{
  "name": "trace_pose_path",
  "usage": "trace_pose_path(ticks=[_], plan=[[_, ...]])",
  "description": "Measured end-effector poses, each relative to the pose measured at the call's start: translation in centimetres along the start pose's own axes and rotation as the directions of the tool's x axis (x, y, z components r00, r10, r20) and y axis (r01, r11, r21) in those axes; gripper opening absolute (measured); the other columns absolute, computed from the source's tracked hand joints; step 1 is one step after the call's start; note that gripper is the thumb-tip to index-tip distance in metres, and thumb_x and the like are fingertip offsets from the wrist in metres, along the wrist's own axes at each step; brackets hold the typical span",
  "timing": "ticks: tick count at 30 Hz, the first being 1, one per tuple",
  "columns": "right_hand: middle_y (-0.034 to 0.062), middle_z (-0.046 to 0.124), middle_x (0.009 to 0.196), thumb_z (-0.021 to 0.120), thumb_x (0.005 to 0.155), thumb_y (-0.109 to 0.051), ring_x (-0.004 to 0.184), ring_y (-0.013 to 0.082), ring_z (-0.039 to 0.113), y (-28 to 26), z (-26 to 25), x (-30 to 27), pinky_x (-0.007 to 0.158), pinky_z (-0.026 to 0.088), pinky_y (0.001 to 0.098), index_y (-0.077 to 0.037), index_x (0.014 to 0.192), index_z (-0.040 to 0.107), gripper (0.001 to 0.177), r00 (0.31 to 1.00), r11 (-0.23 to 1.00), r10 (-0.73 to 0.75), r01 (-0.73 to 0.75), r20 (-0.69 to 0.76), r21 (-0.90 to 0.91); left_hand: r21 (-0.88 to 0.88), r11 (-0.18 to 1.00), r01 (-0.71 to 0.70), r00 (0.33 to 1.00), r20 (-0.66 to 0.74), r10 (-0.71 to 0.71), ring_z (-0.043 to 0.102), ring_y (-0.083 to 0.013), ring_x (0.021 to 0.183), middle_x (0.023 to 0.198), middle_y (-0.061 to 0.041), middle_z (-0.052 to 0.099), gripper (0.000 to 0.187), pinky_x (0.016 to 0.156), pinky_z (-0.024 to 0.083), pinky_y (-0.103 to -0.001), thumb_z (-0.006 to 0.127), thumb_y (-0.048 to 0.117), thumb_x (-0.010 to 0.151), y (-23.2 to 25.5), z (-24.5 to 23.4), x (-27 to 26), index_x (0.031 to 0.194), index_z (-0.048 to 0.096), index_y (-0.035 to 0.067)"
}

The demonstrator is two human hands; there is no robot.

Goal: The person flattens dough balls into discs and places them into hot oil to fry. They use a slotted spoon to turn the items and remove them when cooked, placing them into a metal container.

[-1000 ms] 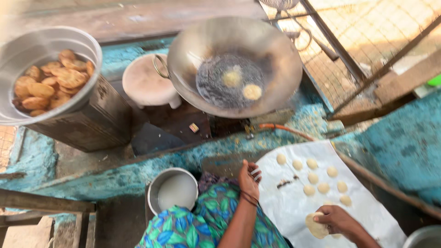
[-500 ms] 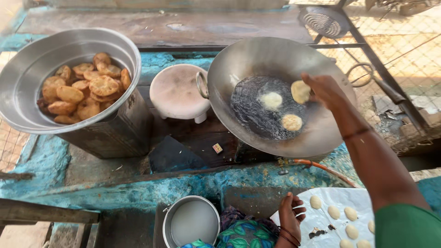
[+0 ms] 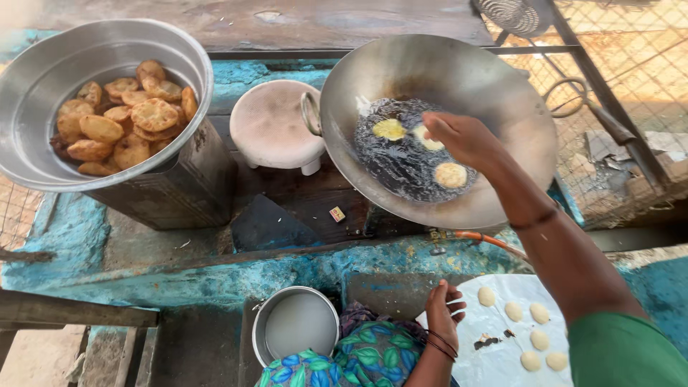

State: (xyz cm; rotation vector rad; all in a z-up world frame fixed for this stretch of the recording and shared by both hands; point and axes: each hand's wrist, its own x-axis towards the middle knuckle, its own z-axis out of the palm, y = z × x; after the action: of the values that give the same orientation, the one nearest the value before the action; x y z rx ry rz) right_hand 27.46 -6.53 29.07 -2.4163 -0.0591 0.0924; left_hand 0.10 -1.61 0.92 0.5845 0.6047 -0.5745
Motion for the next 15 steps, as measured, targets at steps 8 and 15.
trace_pose_path(ticks=[8, 15], plan=[[0.0198, 0.064, 0.142, 0.054, 0.105, -0.052, 0.128, 0.0310, 0.060, 19.6, -11.0, -37.0, 0.103, 0.045, 0.0400, -0.011, 0.156, 0.054, 0.066, 0.822, 0.913, 0.276, -0.386, -0.498, -0.132, -0.009, 0.998, -0.060, 0.998, -0.008, 0.060, 0.062, -0.0146, 0.075, 0.087, 0.002, 0.065, 0.037, 0.066, 0.048, -0.031, 0.065, 0.054, 0.091, -1.0, -2.8, 0.8, 0.093, 0.063, 0.017], [0.0300, 0.056, 0.145, 0.048, 0.105, -0.062, 0.138, 0.0457, 0.041, 30.1, -2.8, -60.3, 0.108, 0.015, 0.0588, -0.012, 0.165, 0.033, 0.079, 0.160, 0.224, 0.829, -0.973, -0.535, 0.056, 0.028, 0.993, -0.118, 0.991, 0.067, 0.116, 0.062, -0.0173, 0.082, 0.089, 0.002, 0.065, 0.042, 0.069, 0.046, -0.033, 0.063, 0.060, 0.090, -0.3, -4.2, -1.1, 0.089, 0.065, 0.019]])
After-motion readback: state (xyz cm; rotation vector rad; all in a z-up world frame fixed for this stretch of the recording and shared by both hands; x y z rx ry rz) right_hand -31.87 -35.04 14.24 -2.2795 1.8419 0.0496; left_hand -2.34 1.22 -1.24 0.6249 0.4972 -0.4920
